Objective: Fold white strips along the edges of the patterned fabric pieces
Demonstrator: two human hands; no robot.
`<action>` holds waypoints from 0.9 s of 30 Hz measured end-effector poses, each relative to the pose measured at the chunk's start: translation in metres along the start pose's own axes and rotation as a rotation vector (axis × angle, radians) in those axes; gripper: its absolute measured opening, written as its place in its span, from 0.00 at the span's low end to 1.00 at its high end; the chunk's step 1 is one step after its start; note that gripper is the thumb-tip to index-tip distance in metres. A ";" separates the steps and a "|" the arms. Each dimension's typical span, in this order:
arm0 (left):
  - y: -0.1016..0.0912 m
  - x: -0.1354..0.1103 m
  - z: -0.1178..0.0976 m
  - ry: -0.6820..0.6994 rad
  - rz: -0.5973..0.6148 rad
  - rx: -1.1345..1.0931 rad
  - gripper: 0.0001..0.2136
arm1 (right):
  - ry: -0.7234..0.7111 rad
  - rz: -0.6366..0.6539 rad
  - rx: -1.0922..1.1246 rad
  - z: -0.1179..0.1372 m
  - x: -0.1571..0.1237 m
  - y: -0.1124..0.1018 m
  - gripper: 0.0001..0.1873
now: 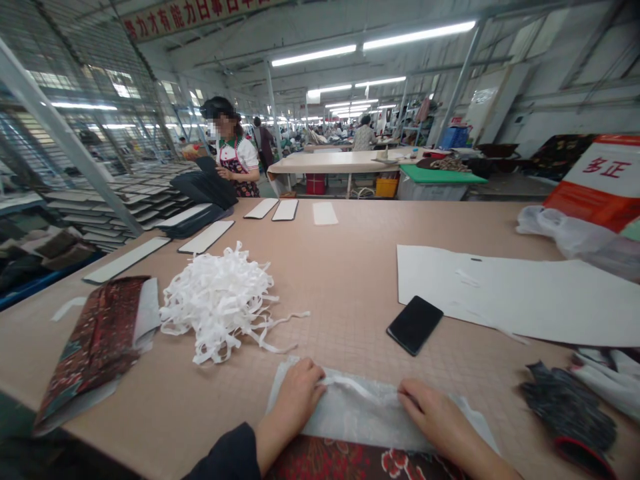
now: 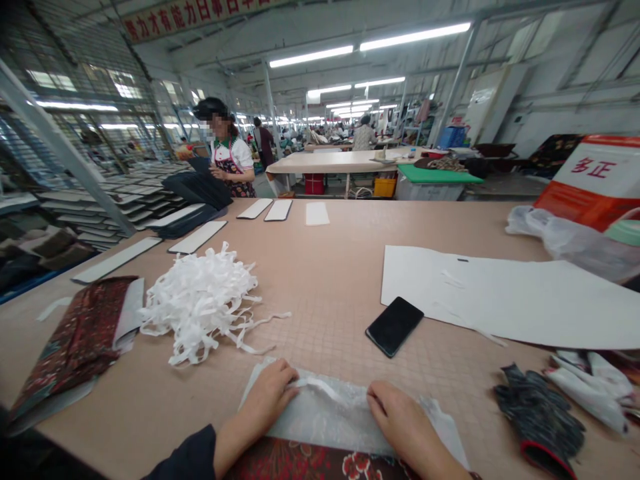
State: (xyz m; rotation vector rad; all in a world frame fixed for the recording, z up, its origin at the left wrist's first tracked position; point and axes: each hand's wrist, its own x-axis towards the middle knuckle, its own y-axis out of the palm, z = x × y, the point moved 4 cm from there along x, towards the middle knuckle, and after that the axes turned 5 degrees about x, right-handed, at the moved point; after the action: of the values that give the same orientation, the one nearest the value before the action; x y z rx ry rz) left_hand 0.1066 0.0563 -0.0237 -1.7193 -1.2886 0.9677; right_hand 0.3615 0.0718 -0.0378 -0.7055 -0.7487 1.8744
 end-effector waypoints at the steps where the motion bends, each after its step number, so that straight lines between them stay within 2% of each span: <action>1: 0.000 0.001 0.000 0.001 -0.006 -0.006 0.06 | 0.003 -0.004 0.004 -0.001 -0.001 -0.001 0.11; 5: -0.004 0.001 0.012 -0.104 -0.014 -0.238 0.03 | 0.036 -0.027 -0.002 -0.009 -0.003 -0.006 0.12; 8: -0.009 -0.004 0.033 -0.225 0.033 -0.430 0.03 | 0.055 -0.027 -0.010 -0.010 -0.003 -0.007 0.13; 11: -0.014 -0.010 0.053 -0.278 0.070 -0.481 0.07 | 0.058 -0.007 -0.029 -0.006 0.001 0.000 0.12; 15: -0.019 -0.013 0.070 -0.328 0.003 -0.473 0.08 | 0.031 -0.007 -0.078 0.002 0.008 0.015 0.12; 21: -0.021 -0.005 0.071 -0.353 -0.164 -0.344 0.03 | 0.020 -0.069 -0.179 -0.001 0.014 0.026 0.11; 27: -0.016 -0.004 0.072 -0.348 -0.177 -0.251 0.02 | 0.003 -0.110 -0.209 -0.004 0.012 0.028 0.10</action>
State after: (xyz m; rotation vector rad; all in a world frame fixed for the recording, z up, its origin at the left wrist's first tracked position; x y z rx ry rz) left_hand 0.0346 0.0652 -0.0391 -1.6302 -1.8219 1.0679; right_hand 0.3444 0.0738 -0.0636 -0.7807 -0.9718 1.7110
